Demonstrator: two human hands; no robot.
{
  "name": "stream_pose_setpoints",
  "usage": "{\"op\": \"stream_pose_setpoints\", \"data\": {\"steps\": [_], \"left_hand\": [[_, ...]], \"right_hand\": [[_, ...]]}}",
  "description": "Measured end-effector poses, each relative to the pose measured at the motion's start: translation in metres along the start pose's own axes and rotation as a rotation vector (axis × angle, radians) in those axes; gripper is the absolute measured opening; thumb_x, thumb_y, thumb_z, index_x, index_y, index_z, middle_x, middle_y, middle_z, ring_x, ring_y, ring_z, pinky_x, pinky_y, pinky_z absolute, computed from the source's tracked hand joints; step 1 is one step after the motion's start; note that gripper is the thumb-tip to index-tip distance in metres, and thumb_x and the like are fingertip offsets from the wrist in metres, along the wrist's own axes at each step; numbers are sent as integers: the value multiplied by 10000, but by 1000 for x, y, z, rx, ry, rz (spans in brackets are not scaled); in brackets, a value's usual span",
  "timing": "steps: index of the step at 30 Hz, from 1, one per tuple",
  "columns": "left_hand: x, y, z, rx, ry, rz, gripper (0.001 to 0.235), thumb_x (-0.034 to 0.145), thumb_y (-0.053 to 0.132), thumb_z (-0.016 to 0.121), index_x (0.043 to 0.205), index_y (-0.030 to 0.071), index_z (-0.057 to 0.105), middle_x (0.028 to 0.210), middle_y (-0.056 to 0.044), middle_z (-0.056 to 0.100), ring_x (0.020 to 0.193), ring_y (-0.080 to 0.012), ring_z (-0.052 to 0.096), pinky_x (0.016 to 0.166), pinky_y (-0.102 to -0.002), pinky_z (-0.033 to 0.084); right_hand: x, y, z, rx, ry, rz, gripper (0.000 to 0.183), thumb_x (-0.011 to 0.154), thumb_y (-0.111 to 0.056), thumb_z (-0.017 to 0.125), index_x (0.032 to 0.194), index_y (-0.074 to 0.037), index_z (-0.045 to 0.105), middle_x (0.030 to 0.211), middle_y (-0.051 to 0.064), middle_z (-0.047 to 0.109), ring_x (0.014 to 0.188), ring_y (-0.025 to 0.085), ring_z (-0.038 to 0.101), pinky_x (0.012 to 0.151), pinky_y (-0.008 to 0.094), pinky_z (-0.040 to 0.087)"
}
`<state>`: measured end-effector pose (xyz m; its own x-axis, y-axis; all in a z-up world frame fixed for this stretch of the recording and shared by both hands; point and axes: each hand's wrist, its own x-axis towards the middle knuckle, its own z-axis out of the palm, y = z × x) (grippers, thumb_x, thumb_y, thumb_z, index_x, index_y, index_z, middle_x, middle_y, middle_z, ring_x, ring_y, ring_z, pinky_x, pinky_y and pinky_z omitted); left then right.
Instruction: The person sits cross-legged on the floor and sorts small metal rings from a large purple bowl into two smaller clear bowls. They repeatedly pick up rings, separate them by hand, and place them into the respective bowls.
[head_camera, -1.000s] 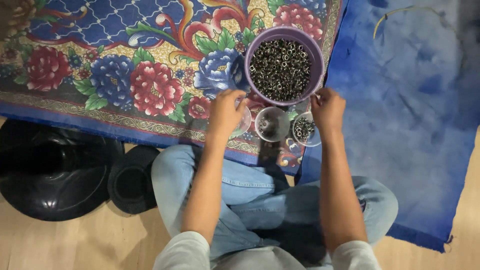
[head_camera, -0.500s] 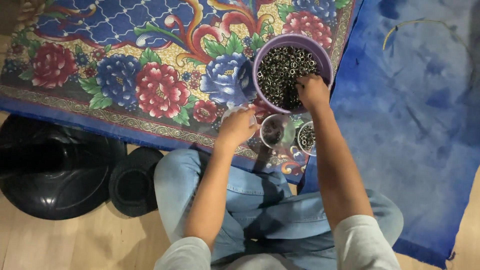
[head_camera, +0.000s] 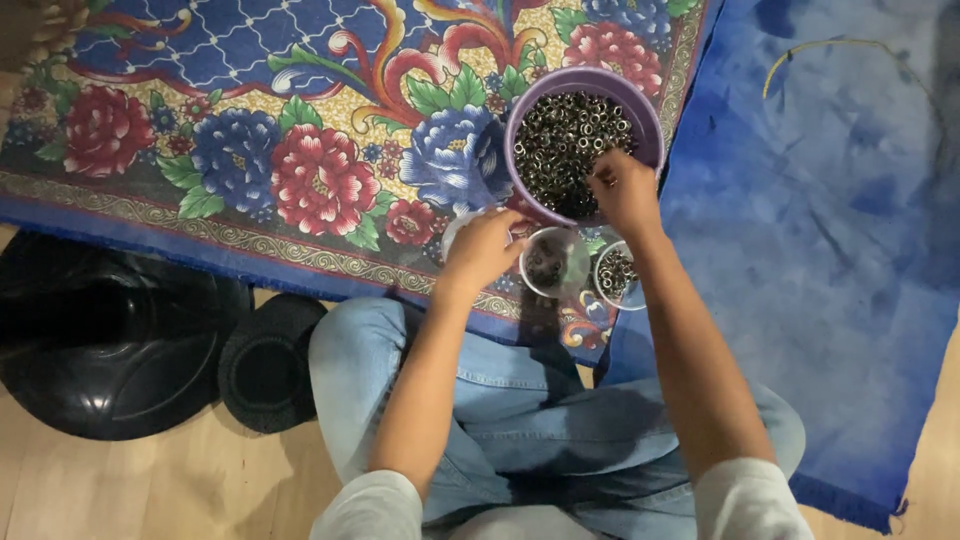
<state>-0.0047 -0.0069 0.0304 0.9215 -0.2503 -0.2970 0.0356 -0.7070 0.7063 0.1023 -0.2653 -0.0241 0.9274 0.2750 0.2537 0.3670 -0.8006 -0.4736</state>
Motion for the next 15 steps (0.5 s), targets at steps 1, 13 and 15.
{"op": "stream_pose_setpoints", "data": {"steps": [1,13,15], "left_hand": [[4,0,9,0,1,2,434,969,298,647,1349,89,635,1210,-208,694,1178,-435,664,984,-573,514],[6,8,42,-829,103,248,213,928,159,754,1107,48,779,1132,-233,748,1129,-316,682,949,-432,567],[10,5,49,-774,118,219,251,863,186,815,1064,39,788,1030,-195,771,1047,-293,722,914,-395,571]], "right_hand": [[-9,-6,-3,-1,2,-1,252,807,-53,864,938,-96,654,832,114,729,798,336,739,693,436,592],[-86,-104,-41,187,234,-172,371,715,-12,921,1042,-111,774,817,69,695,751,279,688,724,409,562],[-88,-114,-45,229,178,-180,287,750,-11,898,990,-100,769,808,71,674,751,287,690,715,413,560]]}}
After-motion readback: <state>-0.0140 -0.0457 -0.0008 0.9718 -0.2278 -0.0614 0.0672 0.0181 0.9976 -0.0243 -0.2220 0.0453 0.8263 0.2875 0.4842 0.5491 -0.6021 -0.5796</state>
